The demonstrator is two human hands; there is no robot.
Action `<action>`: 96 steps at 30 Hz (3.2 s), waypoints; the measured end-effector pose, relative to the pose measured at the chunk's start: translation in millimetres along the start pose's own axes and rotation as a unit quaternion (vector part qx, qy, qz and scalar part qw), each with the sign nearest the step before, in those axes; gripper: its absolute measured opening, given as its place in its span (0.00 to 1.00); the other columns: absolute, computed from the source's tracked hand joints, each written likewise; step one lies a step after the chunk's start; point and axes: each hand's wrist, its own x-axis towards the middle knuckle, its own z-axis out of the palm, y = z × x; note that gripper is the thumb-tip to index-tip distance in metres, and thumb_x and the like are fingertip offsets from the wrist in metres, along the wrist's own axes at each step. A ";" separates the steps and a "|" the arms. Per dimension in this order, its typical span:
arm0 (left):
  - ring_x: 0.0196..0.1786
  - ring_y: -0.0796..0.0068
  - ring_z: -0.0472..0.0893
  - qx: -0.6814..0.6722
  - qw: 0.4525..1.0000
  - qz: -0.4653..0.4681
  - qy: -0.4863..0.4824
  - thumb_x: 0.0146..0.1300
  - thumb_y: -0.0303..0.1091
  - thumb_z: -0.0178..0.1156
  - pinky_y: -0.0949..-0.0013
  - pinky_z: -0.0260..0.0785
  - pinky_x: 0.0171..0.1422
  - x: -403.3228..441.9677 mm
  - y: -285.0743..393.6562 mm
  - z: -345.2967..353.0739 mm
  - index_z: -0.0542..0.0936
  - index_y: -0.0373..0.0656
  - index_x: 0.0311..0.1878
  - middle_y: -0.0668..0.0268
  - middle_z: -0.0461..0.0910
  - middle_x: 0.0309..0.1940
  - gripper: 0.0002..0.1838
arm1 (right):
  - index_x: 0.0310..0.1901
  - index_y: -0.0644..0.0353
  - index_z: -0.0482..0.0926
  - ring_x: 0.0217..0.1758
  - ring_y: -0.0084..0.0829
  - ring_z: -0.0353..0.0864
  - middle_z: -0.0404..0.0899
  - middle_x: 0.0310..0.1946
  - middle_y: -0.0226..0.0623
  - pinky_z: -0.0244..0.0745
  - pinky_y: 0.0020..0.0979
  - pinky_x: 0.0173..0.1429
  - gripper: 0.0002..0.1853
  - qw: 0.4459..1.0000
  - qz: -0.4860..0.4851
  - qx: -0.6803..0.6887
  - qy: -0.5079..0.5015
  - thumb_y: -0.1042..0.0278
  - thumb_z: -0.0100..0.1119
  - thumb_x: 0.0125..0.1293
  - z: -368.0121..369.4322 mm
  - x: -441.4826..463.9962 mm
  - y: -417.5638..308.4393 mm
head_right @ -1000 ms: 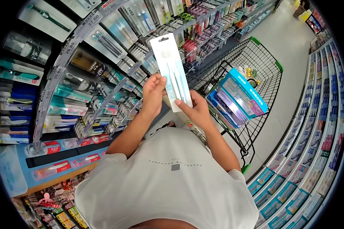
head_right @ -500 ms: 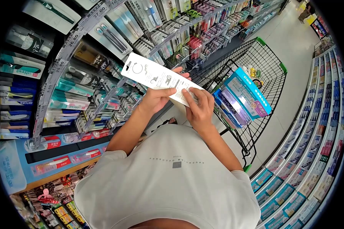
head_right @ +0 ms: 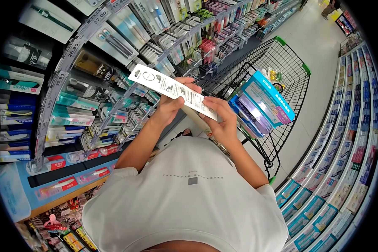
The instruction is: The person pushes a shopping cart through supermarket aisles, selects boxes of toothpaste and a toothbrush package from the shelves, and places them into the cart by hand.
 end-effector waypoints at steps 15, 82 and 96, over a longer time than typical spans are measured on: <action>0.37 0.81 0.81 0.006 0.992 -0.068 0.105 0.70 0.33 0.53 0.76 0.74 0.40 6.7 -7.9 17.2 0.79 0.36 0.49 0.67 0.83 0.37 0.12 | 0.50 0.67 0.78 0.37 0.21 0.78 0.82 0.37 0.34 0.73 0.24 0.41 0.18 0.896 0.341 0.283 0.005 0.63 0.63 0.65 -24.4 -12.5 2.4; 0.57 0.56 0.76 0.682 0.582 -0.139 -0.421 0.48 0.55 0.70 0.55 0.70 0.57 86.1 -144.3 67.3 0.78 0.39 0.51 0.53 0.76 0.51 0.33 | 0.43 0.62 0.78 0.49 0.44 0.79 0.75 0.42 0.44 0.76 0.44 0.50 0.24 0.877 0.222 -0.392 -0.166 0.50 0.68 0.54 -64.2 -89.5 73.8; 0.40 0.57 0.84 0.739 0.551 -0.157 -0.355 0.48 0.38 0.65 0.59 0.77 0.45 101.1 -167.1 102.7 0.85 0.45 0.34 0.58 0.84 0.34 0.10 | 0.34 0.63 0.84 0.39 0.44 0.85 0.78 0.45 0.49 0.80 0.40 0.42 0.10 0.835 0.316 -0.399 -0.211 0.67 0.56 0.56 -82.2 -52.7 111.3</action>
